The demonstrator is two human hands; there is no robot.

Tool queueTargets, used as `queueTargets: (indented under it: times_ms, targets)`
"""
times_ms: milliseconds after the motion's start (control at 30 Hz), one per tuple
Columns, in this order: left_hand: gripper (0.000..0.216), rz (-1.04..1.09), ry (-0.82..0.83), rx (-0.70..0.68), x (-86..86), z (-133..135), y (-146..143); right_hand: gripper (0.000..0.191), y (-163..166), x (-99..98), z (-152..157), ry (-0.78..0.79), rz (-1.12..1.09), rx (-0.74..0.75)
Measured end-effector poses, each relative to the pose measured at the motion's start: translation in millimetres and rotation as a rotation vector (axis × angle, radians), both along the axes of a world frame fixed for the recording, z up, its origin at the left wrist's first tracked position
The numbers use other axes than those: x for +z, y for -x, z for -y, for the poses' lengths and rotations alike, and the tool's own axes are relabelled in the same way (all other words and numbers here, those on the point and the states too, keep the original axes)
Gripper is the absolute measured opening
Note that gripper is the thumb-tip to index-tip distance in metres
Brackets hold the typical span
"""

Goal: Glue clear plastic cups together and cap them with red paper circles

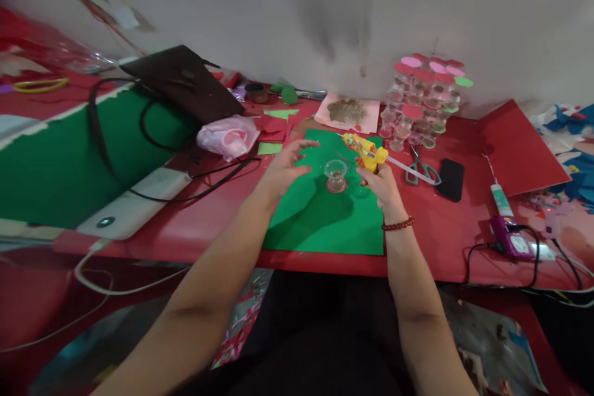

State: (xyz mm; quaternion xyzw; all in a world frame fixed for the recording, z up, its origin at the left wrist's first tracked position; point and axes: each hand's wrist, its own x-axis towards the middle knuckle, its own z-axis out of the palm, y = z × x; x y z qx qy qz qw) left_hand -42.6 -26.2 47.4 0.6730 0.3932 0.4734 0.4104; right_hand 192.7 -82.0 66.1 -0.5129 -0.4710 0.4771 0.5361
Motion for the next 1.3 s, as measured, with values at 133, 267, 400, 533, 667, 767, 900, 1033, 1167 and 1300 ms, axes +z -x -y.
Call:
queueTargets:
  times_ms: [133,267,400,533,667,767,900,1033,1167,1300]
  targets:
    - [0.018,-0.066,-0.279,0.119,49.9,6,-12,0.035,6,-5.1,1,-0.017,0.067,-0.045]
    - [0.018,-0.165,-0.375,0.161,77.0,4,-46,0.036,12,-8.4,9,-0.097,0.141,-0.039]
    - [0.014,-0.193,-0.445,0.145,87.7,7,-55,0.037,11,-3.5,18,-0.148,0.156,0.007]
    - [0.01,-0.17,-0.434,0.155,92.4,13,-40,0.038,8,5.9,21,-0.118,0.187,-0.011]
    - [0.014,-0.197,-0.428,0.188,93.3,12,-35,0.042,9,11.7,24,-0.125,0.186,-0.005]
    - [0.01,-0.274,-0.456,0.147,95.8,10,-45,0.043,11,12.8,28,-0.132,0.178,0.04]
    - [0.008,-0.343,-0.505,0.151,102.7,16,-54,0.041,12,13.9,33,-0.127,0.156,0.056]
    - [0.007,-0.386,-0.49,0.24,99.4,27,-32,0.041,7,17.1,34,-0.044,0.101,0.024]
    - [0.013,-0.449,-0.194,0.352,63.7,26,28,0.046,-2,18.4,33,0.038,-0.025,0.093]
    - [0.012,-0.614,0.075,0.593,9.4,14,99,0.051,-11,12.9,26,0.062,-0.185,0.195]
